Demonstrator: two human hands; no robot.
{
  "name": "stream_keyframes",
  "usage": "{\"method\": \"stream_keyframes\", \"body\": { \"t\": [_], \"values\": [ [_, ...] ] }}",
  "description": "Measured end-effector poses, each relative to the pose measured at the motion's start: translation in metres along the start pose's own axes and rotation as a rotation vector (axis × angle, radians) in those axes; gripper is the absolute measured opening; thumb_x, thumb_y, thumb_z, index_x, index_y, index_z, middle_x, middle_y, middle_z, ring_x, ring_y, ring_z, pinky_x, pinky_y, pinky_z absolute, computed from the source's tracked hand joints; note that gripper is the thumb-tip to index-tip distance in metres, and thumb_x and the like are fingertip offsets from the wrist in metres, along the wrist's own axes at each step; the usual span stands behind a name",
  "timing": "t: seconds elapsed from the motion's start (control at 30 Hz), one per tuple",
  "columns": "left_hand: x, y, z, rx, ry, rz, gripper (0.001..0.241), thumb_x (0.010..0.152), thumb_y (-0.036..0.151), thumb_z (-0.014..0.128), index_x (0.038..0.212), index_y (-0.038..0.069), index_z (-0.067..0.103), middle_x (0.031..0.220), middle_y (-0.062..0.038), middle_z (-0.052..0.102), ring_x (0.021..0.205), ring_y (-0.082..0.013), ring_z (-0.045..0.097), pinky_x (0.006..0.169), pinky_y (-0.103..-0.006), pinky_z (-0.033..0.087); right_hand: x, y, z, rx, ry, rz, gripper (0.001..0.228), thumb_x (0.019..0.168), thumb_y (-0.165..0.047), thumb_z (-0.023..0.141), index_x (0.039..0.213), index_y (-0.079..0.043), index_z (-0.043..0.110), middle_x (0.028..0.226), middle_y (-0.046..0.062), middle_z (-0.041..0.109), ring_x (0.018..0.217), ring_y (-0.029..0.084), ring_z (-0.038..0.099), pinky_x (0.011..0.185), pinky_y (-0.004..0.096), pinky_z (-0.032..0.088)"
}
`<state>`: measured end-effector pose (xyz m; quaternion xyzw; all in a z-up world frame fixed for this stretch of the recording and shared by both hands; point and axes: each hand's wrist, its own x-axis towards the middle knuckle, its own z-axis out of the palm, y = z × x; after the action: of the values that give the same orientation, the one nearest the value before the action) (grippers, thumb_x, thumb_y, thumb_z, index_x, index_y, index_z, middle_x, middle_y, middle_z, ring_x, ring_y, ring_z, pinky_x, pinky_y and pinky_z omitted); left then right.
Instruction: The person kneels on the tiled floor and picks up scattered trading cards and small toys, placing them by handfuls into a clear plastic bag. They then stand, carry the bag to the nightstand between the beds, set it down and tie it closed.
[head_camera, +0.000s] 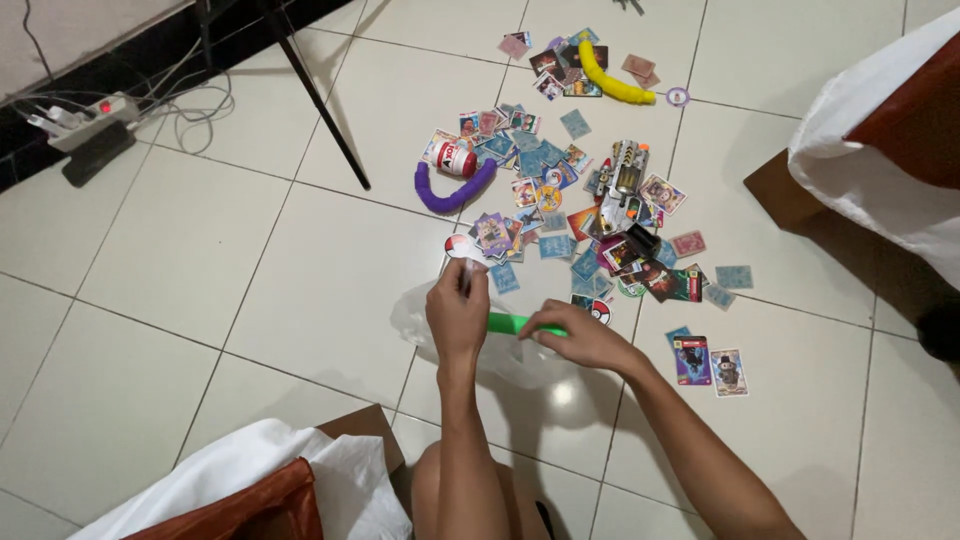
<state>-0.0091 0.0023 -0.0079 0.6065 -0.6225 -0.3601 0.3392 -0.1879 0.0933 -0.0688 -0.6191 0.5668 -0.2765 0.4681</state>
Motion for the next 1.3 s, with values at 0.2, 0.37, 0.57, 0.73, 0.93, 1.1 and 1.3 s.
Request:
{"method": "stream_keyframes", "body": {
  "t": [0.2,0.37,0.57,0.73,0.93,1.1,1.3],
  "values": [
    [-0.006,0.013,-0.005,-0.149,-0.079,0.057,0.026,0.099,0.018,0.056,0.118,0.010,0.072,0.093,-0.006,0.064,0.061,-0.0123,0.052,0.057,-0.0297,0.043,0.044,0.013,0.017,-0.061,-0.052,-0.081,0.022,0.091,-0.017,0.064,0.107,-0.012,0.078,0.101,0.012,0.068,0.100,0.028,0.068,0.091,0.040,0.052],
    [-0.001,0.008,-0.009,-0.241,-0.092,0.108,0.026,0.102,0.018,0.055,0.118,0.010,0.074,0.117,-0.005,0.066,0.071,-0.0091,0.058,0.062,-0.0263,0.046,0.044,0.015,0.004,-0.204,0.021,-0.001,0.023,0.090,-0.016,0.066,0.109,-0.013,0.079,0.103,0.014,0.070,0.102,0.030,0.067,0.093,0.040,0.051],
    [-0.002,0.015,-0.006,-0.325,-0.068,0.173,0.024,0.104,0.017,0.055,0.119,0.011,0.073,0.134,-0.005,0.065,0.081,-0.0126,0.059,0.067,-0.0258,0.046,0.030,0.021,-0.022,0.057,0.073,-0.185,0.038,0.095,-0.013,0.063,0.133,-0.012,0.065,0.131,0.013,0.067,0.119,0.026,0.062,0.099,0.040,0.049],
    [0.000,-0.001,0.003,-0.212,-0.047,0.239,0.023,0.104,0.017,0.059,0.119,0.009,0.073,0.143,-0.015,0.054,0.121,-0.0237,0.063,0.088,-0.0340,0.057,-0.003,0.075,-0.051,0.205,0.688,0.358,0.036,0.095,-0.023,0.065,0.130,-0.016,0.070,0.123,0.007,0.073,0.101,0.019,0.069,0.082,0.041,0.057],
    [0.001,0.017,-0.005,-0.215,0.014,0.125,0.026,0.097,0.018,0.064,0.120,0.007,0.067,0.155,-0.018,0.041,0.113,-0.0287,0.067,0.087,-0.0382,0.056,-0.123,0.300,-0.037,-0.293,0.708,1.091,0.115,0.068,-0.056,0.090,0.162,-0.022,0.033,0.143,0.030,0.046,0.133,0.049,0.043,0.105,0.059,0.043],
    [-0.002,0.010,0.012,-0.275,-0.015,0.184,0.029,0.099,0.019,0.065,0.126,0.006,0.065,0.156,-0.019,0.039,0.119,-0.0319,0.065,0.089,-0.0376,0.058,-0.149,0.331,-0.004,-0.267,0.606,1.220,0.139,0.057,-0.058,0.097,0.164,-0.020,0.017,0.152,0.032,0.025,0.147,0.054,0.016,0.111,0.070,0.029],
    [-0.014,0.028,0.026,-0.243,-0.045,0.294,0.034,0.099,0.018,0.070,0.131,0.006,0.065,0.156,-0.020,0.040,0.123,-0.0328,0.064,0.095,-0.0396,0.057,-0.079,0.325,0.031,-0.223,0.738,1.137,0.098,0.079,-0.036,0.085,0.162,-0.032,0.032,0.167,0.032,0.010,0.148,0.063,0.014,0.117,0.070,0.027]
  ]
}}
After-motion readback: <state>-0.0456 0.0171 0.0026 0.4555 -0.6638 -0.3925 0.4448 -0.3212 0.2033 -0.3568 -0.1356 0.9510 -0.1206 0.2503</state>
